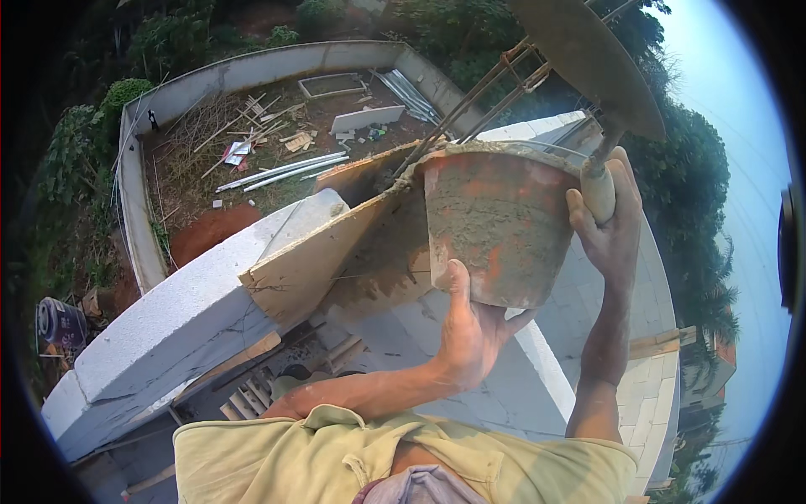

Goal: The person applies cement mixture to a corner and gaps between building blocks on a wall under construction using a trowel, taking mixture from a small bucket and smoothing it into place.

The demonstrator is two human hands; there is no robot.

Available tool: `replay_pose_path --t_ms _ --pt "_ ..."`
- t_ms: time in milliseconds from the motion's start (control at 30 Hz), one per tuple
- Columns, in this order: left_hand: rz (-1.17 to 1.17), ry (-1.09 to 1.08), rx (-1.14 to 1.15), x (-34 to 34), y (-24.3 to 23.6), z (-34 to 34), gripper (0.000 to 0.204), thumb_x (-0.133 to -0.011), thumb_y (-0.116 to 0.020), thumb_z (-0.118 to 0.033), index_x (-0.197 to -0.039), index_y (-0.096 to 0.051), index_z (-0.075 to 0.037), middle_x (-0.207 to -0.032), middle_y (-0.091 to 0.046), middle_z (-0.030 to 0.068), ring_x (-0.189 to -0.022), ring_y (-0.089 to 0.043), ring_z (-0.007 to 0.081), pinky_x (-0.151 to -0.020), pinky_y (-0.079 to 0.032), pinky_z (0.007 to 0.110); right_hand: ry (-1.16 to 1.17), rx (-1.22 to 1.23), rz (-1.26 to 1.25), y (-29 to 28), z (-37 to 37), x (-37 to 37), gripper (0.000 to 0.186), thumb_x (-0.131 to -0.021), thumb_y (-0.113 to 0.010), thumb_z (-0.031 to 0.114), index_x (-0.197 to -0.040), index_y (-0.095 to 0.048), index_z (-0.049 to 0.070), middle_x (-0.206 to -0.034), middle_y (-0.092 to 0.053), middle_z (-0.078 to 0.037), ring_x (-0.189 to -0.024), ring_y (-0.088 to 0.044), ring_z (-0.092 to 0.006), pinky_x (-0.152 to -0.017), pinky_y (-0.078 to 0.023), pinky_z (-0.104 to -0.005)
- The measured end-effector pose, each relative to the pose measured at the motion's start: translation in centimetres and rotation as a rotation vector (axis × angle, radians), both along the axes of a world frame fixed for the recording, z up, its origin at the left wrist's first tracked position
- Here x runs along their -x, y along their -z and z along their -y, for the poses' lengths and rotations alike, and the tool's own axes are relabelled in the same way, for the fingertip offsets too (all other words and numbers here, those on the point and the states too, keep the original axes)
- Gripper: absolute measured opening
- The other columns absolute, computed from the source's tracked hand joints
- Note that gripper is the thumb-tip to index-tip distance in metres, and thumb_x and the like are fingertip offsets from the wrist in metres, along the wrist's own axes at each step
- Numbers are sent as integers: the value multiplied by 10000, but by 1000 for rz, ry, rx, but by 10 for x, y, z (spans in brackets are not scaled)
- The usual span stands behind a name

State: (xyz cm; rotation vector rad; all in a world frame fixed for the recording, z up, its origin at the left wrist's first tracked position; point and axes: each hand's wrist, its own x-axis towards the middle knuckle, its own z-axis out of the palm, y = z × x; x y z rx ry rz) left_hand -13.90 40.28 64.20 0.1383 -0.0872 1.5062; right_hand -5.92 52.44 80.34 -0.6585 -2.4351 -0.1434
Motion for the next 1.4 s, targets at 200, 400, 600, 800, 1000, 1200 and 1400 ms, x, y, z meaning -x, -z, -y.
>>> replay_pose_path --t_ms 200,400,600,800,1000,1200,1400 --pt "-29 -21 60 -14 3 3 841 -1056 -323 -698 -1668 -85 -173 -1706 -189 85 -1573 -216 294 -1239 -249 622 112 -213 -126 34 -39 -19 235 -896 -739 84 -1066 -598 4 -986 -606 -64 -839 -586 -178 -780 -492 -331" --pt "-154 89 -71 3 19 17 807 -1076 -472 -563 -1659 -125 -126 -1729 -127 38 -1605 -69 229 -1247 -259 588 0 -199 -366 55 -60 -28 471 -842 -811 109 -1246 -614 -32 -1157 -688 -159 -1054 -679 -274 -891 -529 -384" --pt "-1359 -522 -353 117 34 88 652 -902 -761 -148 -1475 -487 2 -1528 -502 245 -1230 -650 333 -1004 -558 410 58 -241 -237 49 -72 -24 383 -889 -794 35 -1238 -637 28 -1096 -701 -52 -1004 -655 -137 -821 -531 -319" --pt "-2004 -1595 444 258 43 173 444 -916 -683 -37 -1349 -617 33 -1353 -652 266 -1248 -653 365 -1049 -525 472 123 -193 -326 54 -63 -11 288 -885 -778 -19 -1142 -653 20 -963 -646 -46 -849 -611 -127 -778 -510 -281" --pt "-2123 -1300 904 320 67 184 504 -967 -680 -103 -1452 -567 -28 -1480 -589 187 -1376 -561 327 -1162 -420 471 27 -176 -301 38 -58 13 299 -869 -798 -9 -1130 -653 7 -979 -663 -65 -836 -630 -140 -776 -521 -284" --pt "-2330 -1125 812 321 72 180 559 -930 -742 -205 -1419 -575 9 -1460 -590 217 -1274 -611 359 -1071 -474 459 -63 -337 -185 36 -64 22 358 -918 -825 198 -1130 -605 12 -999 -661 -120 -827 -621 -186 -679 -520 -291" --pt "-1312 -839 -59 227 59 110 467 -824 -818 -109 -1239 -662 38 -1262 -678 233 -1057 -723 381 -889 -605 393 3 -352 -174 39 -66 20 314 -973 -769 208 -1153 -604 11 -1002 -646 -122 -875 -605 -208 -780 -524 -347"
